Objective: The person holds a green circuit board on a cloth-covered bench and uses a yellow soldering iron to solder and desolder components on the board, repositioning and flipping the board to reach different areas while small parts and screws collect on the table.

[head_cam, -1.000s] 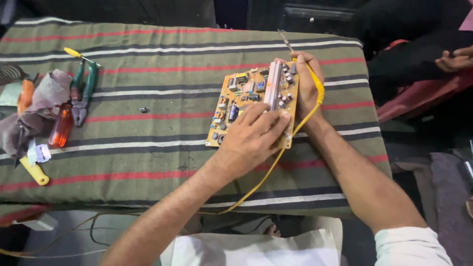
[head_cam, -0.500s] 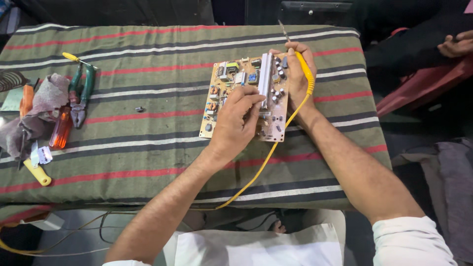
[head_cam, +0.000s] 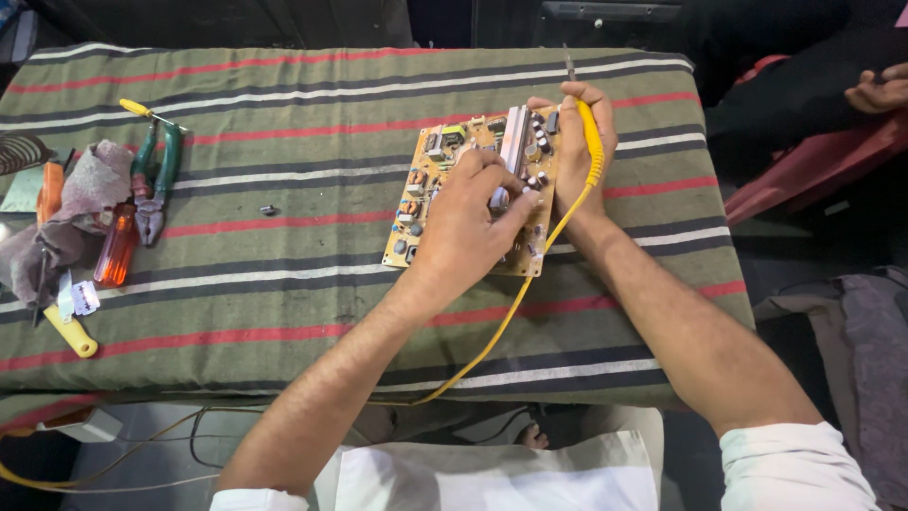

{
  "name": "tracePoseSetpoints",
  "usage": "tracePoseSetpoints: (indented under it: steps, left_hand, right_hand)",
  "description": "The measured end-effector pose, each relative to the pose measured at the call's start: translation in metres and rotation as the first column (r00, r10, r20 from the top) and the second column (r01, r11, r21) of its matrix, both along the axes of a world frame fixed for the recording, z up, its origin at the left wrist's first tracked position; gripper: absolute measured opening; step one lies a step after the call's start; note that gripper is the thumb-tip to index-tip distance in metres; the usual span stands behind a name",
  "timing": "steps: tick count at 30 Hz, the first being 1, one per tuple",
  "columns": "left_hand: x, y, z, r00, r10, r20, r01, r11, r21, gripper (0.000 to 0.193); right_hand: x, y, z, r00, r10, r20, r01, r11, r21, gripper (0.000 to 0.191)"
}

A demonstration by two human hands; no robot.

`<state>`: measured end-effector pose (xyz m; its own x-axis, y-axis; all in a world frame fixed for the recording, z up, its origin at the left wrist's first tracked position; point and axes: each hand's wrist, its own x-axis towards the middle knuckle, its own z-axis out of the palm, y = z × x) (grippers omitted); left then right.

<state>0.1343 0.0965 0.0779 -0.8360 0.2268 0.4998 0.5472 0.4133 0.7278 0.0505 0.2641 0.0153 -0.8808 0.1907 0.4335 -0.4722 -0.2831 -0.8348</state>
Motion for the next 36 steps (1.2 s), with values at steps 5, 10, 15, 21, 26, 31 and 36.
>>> tracePoseSetpoints:
  steps: [5,10,15,21,26,31,36]
  left_hand:
    - [-0.002,0.004,0.011,0.997,0.058,-0.053,-0.064,0.99,-0.129,0.024]
    - [-0.015,-0.007,0.004,0.987,0.012,-0.161,-0.007,0.999,0.034,0.018]
    - [-0.066,-0.071,0.003,0.952,-0.259,0.161,0.146,0.851,0.504,0.015]
    - [-0.119,-0.151,-0.005,0.728,-0.65,0.218,0.138,0.45,0.882,0.019]
    - [-0.135,-0.164,-0.045,0.61,-0.781,0.132,0.075,0.223,0.972,0.033]
    - [-0.152,-0.172,-0.074,0.527,-0.835,0.16,-0.039,0.164,0.986,0.039]
    - [-0.163,-0.172,-0.094,0.553,-0.791,0.262,-0.151,0.214,0.965,0.038]
  right_hand:
    - [-0.001,-0.001,0.0,0.998,-0.044,-0.045,0.046,0.999,0.026,0.022]
    - [0.0,-0.005,0.01,0.994,-0.05,-0.102,0.053,0.998,0.035,0.03]
    - [0.01,-0.001,0.026,0.997,0.011,-0.072,-0.01,1.0,0.015,0.05]
    - [0.021,0.016,0.048,0.93,0.24,-0.278,-0.239,0.97,0.037,0.058]
    - [0.035,0.017,0.053,0.944,0.28,-0.176,-0.286,0.958,-0.012,0.051]
    - [0.026,-0.003,0.041,0.906,0.421,0.047,-0.409,0.898,-0.161,0.037]
    - [0.011,-0.007,0.022,0.869,0.481,0.117,-0.459,0.872,-0.171,0.033]
